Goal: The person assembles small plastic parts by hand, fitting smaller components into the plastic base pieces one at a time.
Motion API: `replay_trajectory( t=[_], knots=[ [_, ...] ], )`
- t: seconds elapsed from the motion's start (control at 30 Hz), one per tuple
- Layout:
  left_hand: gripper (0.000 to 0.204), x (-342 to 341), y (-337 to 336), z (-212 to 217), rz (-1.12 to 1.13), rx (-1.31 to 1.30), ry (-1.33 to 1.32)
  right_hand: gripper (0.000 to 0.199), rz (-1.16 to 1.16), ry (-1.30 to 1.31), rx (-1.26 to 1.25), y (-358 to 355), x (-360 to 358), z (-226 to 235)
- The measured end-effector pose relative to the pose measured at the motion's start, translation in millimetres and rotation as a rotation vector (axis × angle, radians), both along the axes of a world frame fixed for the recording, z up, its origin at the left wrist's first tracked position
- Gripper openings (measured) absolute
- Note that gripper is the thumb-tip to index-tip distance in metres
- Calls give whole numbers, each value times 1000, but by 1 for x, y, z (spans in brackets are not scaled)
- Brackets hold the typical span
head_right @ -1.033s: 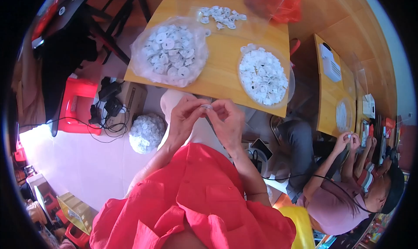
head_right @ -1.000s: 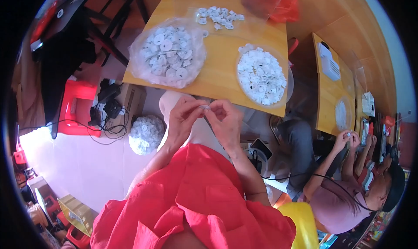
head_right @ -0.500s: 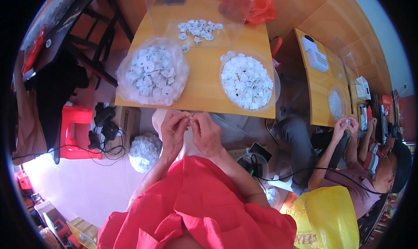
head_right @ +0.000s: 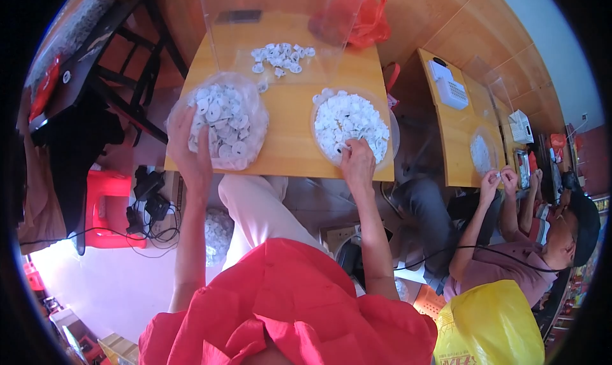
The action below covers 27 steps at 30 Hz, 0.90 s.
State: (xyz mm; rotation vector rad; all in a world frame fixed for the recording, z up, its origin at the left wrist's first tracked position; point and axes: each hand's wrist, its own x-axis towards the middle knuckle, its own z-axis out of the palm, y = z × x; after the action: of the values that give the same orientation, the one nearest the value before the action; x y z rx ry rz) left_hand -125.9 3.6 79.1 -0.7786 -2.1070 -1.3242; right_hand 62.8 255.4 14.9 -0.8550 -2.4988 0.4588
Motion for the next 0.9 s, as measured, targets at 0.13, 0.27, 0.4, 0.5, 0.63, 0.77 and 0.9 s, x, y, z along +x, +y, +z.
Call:
replay_trajectory(
  t=[0.13,0.27,0.4,0.5,0.63,0.77,0.9],
  knots=[
    [27,54,2,-21,-254,179,-424,10,-66,98,-109,0,0,-2],
    [20,96,12,-61,-523,394,-967,14,-32,288,-487,-21,1,16],
    [32,107,23,-54,-773,445,-1386,14,49,251,-857,-61,2,43],
    [37,103,28,-53,-863,556,-1529,14,130,266,-950,-84,0,52],
    [34,100,25,-58,-962,746,-1685,12,138,222,-1064,-99,-2,55],
    [32,99,21,-62,-987,754,-1698,11,173,244,-1060,-102,-2,44],
    [30,100,20,-61,-985,773,-1712,11,202,286,-1075,-100,-1,38]
  ],
)
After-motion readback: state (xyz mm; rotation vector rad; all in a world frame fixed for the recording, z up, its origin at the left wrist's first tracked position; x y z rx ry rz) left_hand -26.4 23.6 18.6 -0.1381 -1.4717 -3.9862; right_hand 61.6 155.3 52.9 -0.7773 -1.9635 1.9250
